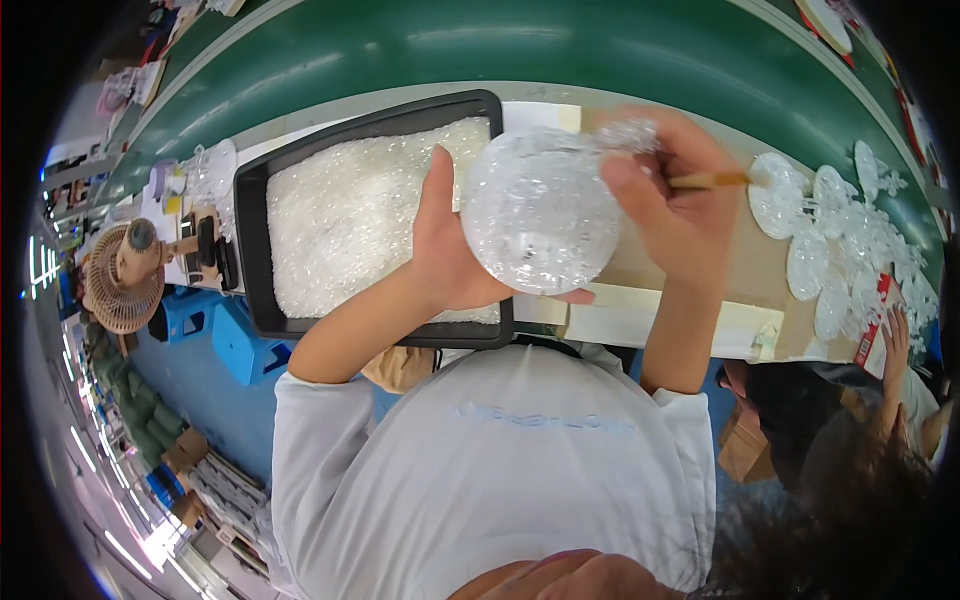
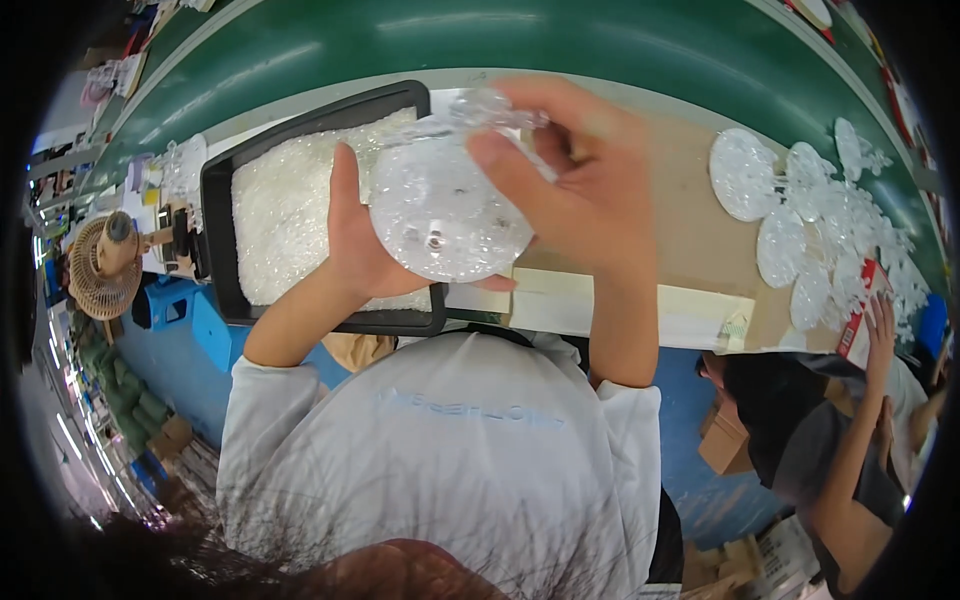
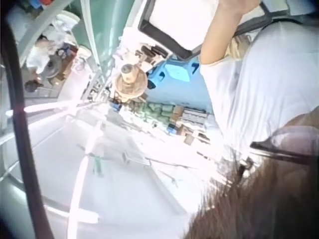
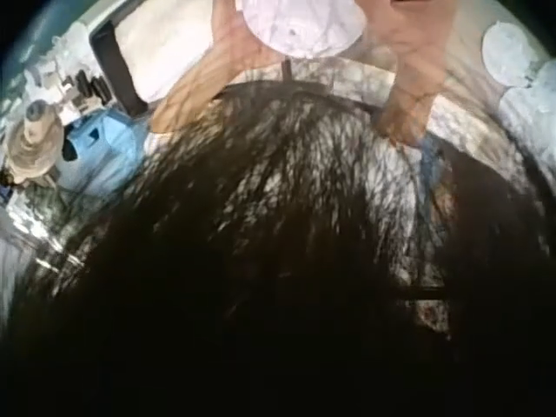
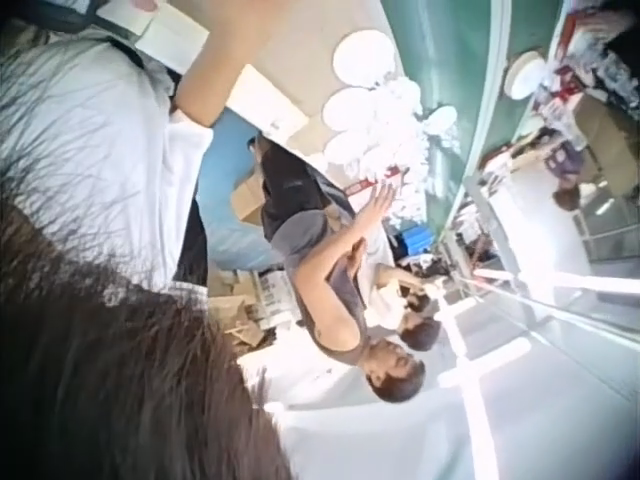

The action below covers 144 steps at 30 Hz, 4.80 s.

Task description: Apply adhesive and assemble clear crystalline decorative components at a factory workstation.

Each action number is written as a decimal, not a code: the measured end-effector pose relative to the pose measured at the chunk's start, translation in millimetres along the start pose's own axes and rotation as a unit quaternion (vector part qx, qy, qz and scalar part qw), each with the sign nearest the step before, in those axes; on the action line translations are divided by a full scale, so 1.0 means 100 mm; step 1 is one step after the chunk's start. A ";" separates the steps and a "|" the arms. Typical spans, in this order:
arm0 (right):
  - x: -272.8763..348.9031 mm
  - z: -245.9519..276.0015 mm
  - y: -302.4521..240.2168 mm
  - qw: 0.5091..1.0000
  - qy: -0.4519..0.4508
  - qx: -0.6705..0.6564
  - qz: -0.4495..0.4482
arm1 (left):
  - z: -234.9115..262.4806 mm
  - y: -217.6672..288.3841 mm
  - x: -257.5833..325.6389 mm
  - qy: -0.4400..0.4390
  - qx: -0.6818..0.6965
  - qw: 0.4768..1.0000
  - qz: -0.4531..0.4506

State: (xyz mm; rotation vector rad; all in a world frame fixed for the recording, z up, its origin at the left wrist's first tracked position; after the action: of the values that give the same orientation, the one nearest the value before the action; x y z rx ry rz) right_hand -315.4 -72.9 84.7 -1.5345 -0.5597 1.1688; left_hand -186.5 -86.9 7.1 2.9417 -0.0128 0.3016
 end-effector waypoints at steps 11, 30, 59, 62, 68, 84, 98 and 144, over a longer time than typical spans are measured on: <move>0.50 0.22 0.40 0.968 0.210 -0.029 0.133 | 0.01 0.46 0.07 0.018 -0.013 0.992 -0.124; 0.81 -0.88 0.09 0.976 0.051 -0.105 0.183 | 0.15 0.80 0.28 0.126 -0.008 0.963 -0.238; 0.73 -0.57 0.56 0.979 0.122 -0.126 0.103 | 0.41 0.83 0.14 0.028 0.071 0.982 -0.172; 0.73 -0.56 0.57 0.981 0.130 -0.095 0.108 | 0.45 0.81 0.12 0.045 0.072 0.982 -0.170; 0.70 -0.56 0.52 0.982 0.117 -0.086 0.118 | 0.44 0.81 0.12 0.032 0.076 0.981 -0.175; 0.74 -0.60 0.49 0.975 0.136 -0.086 0.156 | 0.37 0.80 0.17 0.015 0.027 0.981 -0.189; 0.74 -0.68 0.47 0.975 0.090 -0.125 0.157 | 0.40 0.81 0.17 0.032 0.050 0.979 -0.193; 0.60 -0.50 0.46 0.964 0.195 0.083 0.161 | 0.31 0.79 0.20 0.139 -0.135 0.947 -0.255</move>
State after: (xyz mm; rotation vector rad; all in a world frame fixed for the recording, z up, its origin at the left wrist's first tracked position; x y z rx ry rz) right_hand -257.3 -60.2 16.3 -1.6901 0.0551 1.0788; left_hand -162.9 -170.4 -4.3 2.4889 0.6748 0.5716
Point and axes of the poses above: each hand's wrist, its own x-axis away from the middle knuckle, its own z-axis out of the back of the hand, y = z × x, the point moved 10 cm from there along -x, towards the middle knuckle, and after that the axes turned 7 degrees about z, right-handed, at the moved point
